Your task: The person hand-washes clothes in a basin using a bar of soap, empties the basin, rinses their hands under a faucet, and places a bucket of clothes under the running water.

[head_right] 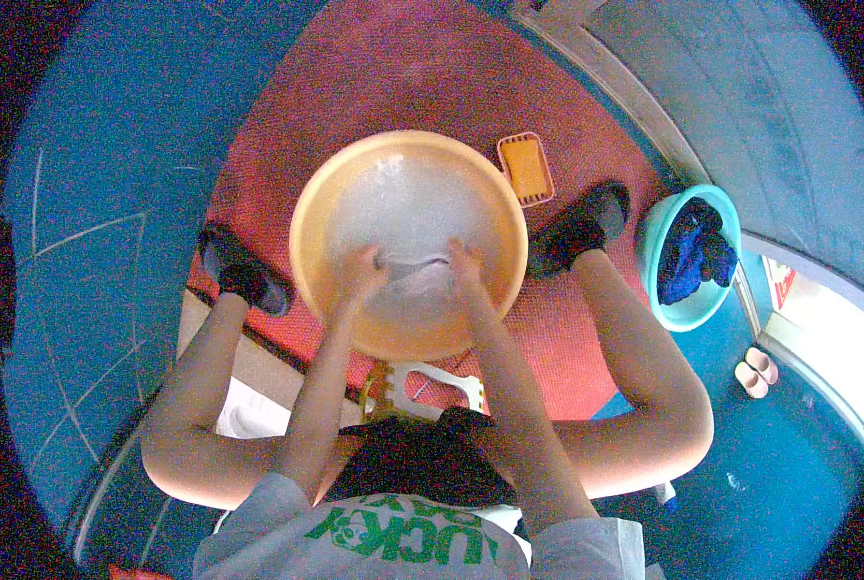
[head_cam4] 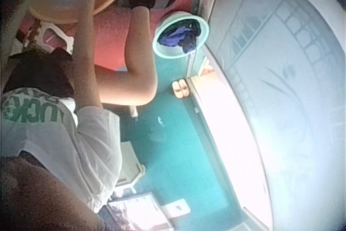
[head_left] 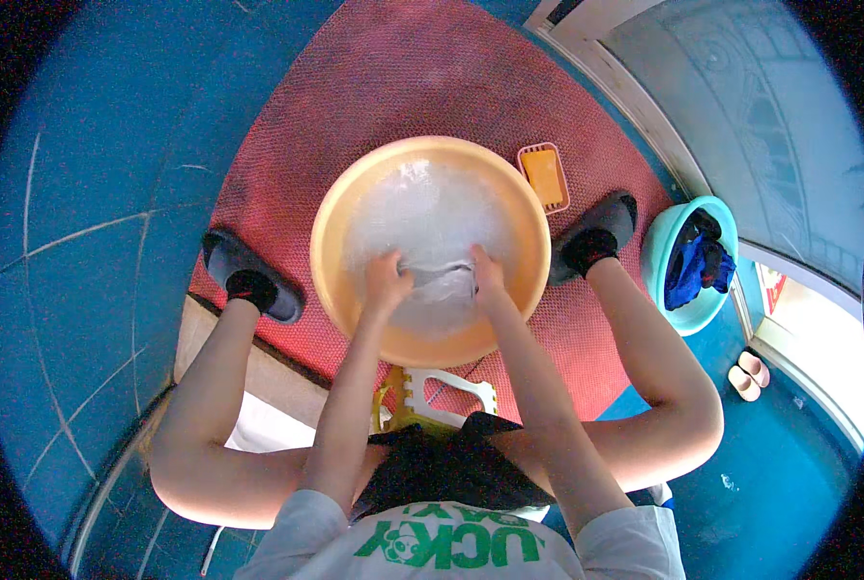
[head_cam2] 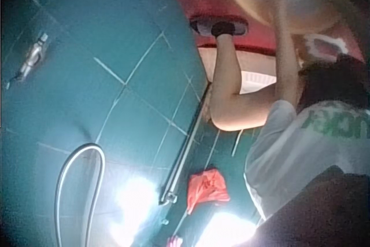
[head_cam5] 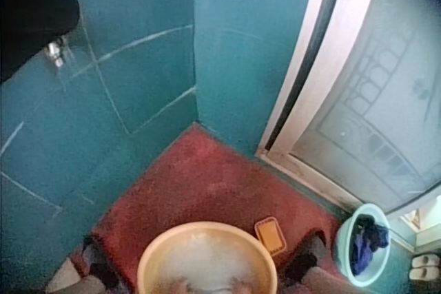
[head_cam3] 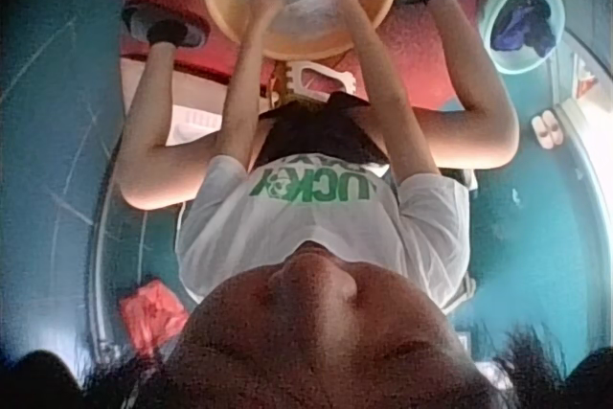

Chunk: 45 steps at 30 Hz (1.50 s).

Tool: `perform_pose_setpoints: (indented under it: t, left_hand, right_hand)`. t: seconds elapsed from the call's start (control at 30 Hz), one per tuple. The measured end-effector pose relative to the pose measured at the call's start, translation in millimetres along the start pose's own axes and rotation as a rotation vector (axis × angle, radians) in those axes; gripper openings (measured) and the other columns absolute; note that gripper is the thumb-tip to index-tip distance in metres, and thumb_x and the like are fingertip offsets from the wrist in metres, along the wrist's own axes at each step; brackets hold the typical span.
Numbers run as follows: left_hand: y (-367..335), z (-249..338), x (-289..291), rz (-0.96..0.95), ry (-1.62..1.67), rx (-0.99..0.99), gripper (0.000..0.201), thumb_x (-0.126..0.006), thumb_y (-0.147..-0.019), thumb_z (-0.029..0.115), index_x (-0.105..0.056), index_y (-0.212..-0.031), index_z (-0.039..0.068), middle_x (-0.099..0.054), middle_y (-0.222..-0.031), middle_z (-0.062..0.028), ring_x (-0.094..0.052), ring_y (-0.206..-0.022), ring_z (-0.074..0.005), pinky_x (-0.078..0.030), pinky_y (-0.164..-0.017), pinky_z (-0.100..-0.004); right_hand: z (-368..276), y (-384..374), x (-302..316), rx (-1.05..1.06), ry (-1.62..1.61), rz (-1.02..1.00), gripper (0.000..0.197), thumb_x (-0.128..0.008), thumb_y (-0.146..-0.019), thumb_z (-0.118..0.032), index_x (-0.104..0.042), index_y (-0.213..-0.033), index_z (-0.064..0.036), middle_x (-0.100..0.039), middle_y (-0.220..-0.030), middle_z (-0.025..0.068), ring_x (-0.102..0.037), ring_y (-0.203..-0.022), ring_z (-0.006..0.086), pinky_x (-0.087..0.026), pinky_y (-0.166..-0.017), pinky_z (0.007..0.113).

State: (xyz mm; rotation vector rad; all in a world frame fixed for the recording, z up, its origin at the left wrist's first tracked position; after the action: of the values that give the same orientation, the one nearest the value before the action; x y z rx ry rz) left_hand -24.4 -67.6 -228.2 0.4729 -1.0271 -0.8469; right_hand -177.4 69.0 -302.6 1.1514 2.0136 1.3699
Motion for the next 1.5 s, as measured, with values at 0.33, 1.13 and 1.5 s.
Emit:
perform_pose_setpoints:
  t: [0.33,1.13,1.5]
  left_hand:
    - [27.5,52.9,-46.2,0.257,-0.628,-0.476,0.065,-0.061,-0.062,0.036,-0.033,-0.116,0.012,-0.042,-0.11,-0.0108,-0.04,-0.102,-0.0263,-0.031,-0.084,-0.0456]
    - [14.9,31.5,-33.4,-0.284,1.255,-0.011,0.036,-0.036,-0.078,0.023,-0.033,-0.113,0.011,-0.043,-0.101,-0.0024,-0.045,-0.088,-0.0113,-0.041,-0.069,-0.0262]
    - [17.3,7.9,2.5,-0.308,0.744,-0.043,0.053,-0.048,-0.073,0.019,-0.027,-0.121,0.009,-0.042,-0.109,-0.0051,-0.043,-0.098,-0.0157,-0.039,-0.081,-0.0346]
  right_hand:
    - [-55.3,50.7,-4.0,0.903,0.726,0.13,0.065,-0.06,-0.069,-0.022,-0.026,-0.121,-0.0018,-0.032,-0.118,0.02,-0.035,-0.106,0.0289,-0.033,-0.086,0.034]
    - [-31.0,100.5,-95.4,0.521,0.318,-0.844,0.084,-0.073,-0.056,-0.016,-0.018,-0.12,-0.0073,-0.034,-0.113,0.0078,-0.034,-0.107,0.0195,-0.036,-0.086,0.03]
    - [-66.0,105.3,-89.7,0.79,1.101,-0.42,0.041,-0.059,-0.068,-0.017,-0.042,-0.103,-0.0052,-0.057,-0.081,0.013,-0.057,-0.073,0.0253,-0.045,-0.064,0.035]
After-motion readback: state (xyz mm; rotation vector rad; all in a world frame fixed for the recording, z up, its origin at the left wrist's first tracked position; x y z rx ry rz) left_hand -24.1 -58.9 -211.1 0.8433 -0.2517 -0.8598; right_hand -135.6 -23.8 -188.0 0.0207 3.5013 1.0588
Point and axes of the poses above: each hand's wrist, its own y-axis away from the middle knuckle, its own x-axis out of the back of the hand, z = x × y, the point moved 8 cm from there along -y, towards the middle knuckle
